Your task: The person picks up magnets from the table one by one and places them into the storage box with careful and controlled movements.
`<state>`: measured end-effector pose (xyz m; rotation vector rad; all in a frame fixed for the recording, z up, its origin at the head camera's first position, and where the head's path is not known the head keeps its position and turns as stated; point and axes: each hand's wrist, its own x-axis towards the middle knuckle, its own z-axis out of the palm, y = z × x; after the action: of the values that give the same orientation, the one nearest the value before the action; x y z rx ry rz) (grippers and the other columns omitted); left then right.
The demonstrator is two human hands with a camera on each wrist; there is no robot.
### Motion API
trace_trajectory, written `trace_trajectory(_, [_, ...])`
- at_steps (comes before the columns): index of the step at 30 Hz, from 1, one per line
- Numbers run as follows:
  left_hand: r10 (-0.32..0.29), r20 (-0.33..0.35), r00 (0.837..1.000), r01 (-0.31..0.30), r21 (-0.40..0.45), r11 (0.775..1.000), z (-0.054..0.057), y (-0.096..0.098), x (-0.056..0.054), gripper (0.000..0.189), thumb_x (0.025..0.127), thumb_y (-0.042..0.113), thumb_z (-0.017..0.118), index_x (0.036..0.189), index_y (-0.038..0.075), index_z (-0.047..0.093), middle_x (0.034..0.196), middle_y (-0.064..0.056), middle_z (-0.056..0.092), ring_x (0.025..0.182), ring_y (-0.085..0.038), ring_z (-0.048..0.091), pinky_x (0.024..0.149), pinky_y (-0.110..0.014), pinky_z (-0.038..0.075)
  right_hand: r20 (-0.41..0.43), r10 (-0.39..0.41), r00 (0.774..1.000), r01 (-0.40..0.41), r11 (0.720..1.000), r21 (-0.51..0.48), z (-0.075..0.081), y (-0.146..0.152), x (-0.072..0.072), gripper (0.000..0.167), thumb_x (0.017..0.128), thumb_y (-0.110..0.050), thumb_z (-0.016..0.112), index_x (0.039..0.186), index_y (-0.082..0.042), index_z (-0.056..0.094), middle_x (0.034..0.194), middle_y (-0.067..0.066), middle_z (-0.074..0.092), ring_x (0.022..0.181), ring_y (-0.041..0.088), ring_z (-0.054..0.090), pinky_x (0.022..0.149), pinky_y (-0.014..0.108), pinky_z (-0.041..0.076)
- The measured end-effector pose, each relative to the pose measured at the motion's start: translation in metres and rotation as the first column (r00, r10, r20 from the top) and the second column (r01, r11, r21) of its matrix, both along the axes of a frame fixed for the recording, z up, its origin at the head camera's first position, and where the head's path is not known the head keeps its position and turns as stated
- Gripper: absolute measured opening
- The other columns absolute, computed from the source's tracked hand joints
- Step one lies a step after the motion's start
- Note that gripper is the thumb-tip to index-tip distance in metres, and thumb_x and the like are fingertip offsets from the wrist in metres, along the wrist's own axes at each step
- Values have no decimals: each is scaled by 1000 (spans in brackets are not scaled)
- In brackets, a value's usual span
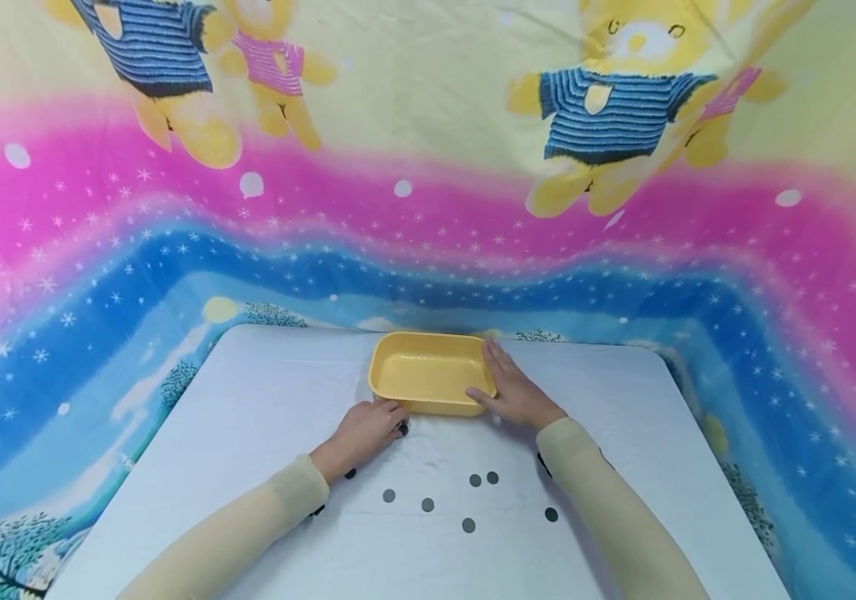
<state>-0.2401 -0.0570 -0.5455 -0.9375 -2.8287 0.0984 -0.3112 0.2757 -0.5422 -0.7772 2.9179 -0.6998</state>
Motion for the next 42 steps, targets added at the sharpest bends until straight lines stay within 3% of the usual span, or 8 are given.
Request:
trace_trajectory(6, [-14, 28, 1000, 12, 50, 999, 3, 2, 1, 23, 101, 28, 79, 120, 23, 69, 117, 6, 71, 105, -15, 66, 79, -29, 59, -13, 3, 1000, -3, 1000, -3, -2, -1, -2, 102, 106, -66, 52, 173, -10, 0, 182, 8, -7, 167, 35, 2, 131, 63, 17])
trace_trajectory(10, [-21, 107, 994, 6, 139, 990, 4, 2, 0, 18, 99, 24, 81, 111, 23, 69, 107, 9, 73, 97, -11, 67, 79, -29, 58, -8, 1, 1000, -1, 1000, -12, -1, -1, -3, 102, 106, -66, 52, 173, -10, 1, 181, 1, -11, 167, 34, 1, 132, 61, 16])
trace_trajectory(16, [-51, 218, 975, -14, 289, 957, 11, -1, -1, 10, 100, 21, 80, 104, 24, 71, 94, 12, 69, 83, -6, 63, 74, -26, 55, -11, 0, 1000, 0, 1000, -1, 0, -1, -3, 103, 106, -65, 53, 173, -9, 0, 181, 1, -11, 166, 38, 3, 131, 64, 17])
trace_trajectory(22, [-81, 254, 964, -27, 396, 918, 29, -4, -3, 8, 103, 23, 76, 108, 25, 71, 98, 14, 69, 86, -2, 63, 75, -25, 55, -14, 5, 1000, -5, 1000, -18, 1, -2, -3, 101, 107, -64, 54, 173, -12, -2, 181, 0, -11, 167, 36, 2, 131, 63, 16])
trace_trajectory(29, [-86, 227, 970, -34, 477, 878, 48, -10, -19, 9, 104, 23, 75, 111, 24, 72, 102, 12, 71, 86, -5, 65, 75, -26, 55, -16, -2, 1000, 2, 1000, -7, -1, -1, -6, 100, 107, -65, 51, 173, -14, -4, 181, 1, -12, 167, 32, 0, 132, 61, 16])
trace_trajectory(36, [-87, 303, 949, -90, 525, 846, 56, -13, -39, 7, 104, 21, 74, 111, 23, 72, 101, 12, 71, 87, -5, 64, 73, -28, 55, -25, -2, 1000, 3, 1000, 16, -3, -2, -7, 101, 107, -67, 49, 173, -11, -2, 181, 1, -12, 166, 39, 4, 131, 62, 17])
trace_trajectory(42, [-78, 358, 930, -135, 534, 835, 54, -10, -55, 5, 105, 20, 73, 110, 19, 72, 99, 9, 71, 89, -9, 65, 77, -31, 56, -21, 0, 1000, 0, 1000, 16, -2, -5, -6, 101, 107, -65, 51, 173, -7, 0, 181, 5, -10, 166, 39, 3, 130, 66, 18])
